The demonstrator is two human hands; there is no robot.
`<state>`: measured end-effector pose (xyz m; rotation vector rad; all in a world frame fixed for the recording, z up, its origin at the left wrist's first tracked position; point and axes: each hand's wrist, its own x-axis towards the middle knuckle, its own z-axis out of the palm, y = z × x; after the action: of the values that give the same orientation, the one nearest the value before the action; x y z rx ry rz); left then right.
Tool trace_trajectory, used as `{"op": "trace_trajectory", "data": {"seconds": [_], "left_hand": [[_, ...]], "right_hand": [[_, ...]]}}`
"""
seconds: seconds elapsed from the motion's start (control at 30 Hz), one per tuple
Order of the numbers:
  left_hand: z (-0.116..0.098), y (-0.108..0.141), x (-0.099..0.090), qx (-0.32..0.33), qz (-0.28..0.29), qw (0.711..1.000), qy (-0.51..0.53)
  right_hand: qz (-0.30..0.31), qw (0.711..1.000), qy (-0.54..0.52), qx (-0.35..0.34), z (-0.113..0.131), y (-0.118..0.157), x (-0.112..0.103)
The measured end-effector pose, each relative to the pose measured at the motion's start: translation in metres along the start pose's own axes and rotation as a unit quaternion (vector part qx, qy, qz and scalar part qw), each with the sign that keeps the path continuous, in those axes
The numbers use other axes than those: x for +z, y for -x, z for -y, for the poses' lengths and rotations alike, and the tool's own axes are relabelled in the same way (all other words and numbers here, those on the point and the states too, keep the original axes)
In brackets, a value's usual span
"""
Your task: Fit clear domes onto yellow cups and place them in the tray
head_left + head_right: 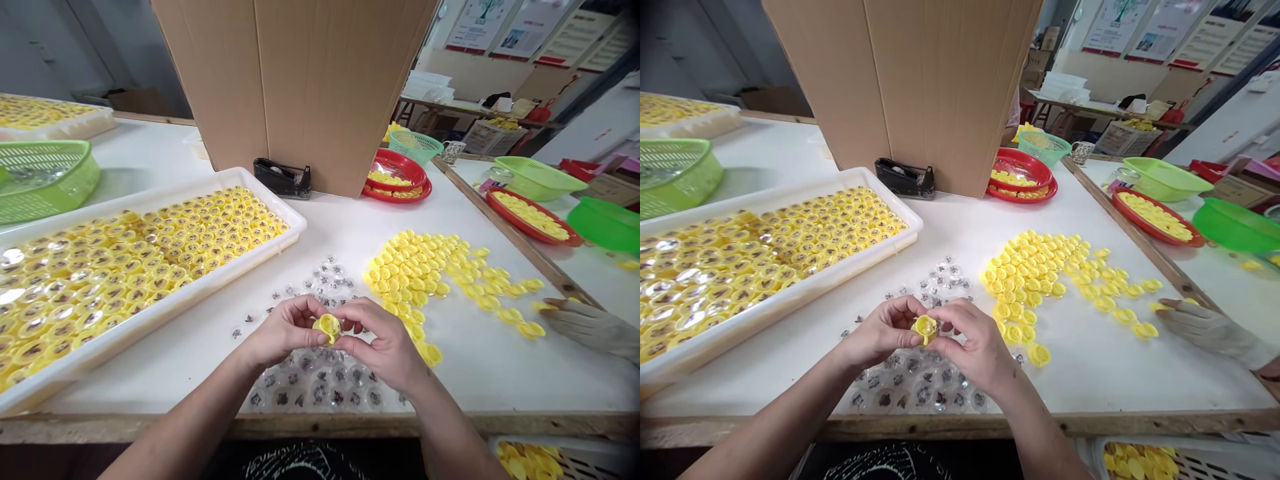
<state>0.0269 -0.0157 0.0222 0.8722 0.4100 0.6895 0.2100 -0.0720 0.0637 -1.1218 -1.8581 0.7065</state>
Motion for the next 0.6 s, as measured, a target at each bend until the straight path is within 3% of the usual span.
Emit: {"op": "trace_trajectory", "data": {"seconds": [0.27,0.43,0.5,0.6], "left_hand": [[0.005,0.003,0.000,0.010,-0.010,0.998,0.060],[0.004,0.002,-0.004,0.003,0.003,0.999,0.034],[0.004,0.000,-0.004,0.000,0.012,1.000,0.014],[0.006,-0.001,-0.003,0.001,-0.005,1.000,-0.003]], "right_hand": [[0.045,0.999,0.019,0.000,0.002,-0.008,-0.003],[-0.002,0.994,-0.062,0.087,-0.003,-0.008,-0.004],[-0.008,0.990,-0.055,0.131,-0.004,-0.009,0.000],[0.009,0.990,-0.003,0.139,-0.003,-0.013,0.010]]}}
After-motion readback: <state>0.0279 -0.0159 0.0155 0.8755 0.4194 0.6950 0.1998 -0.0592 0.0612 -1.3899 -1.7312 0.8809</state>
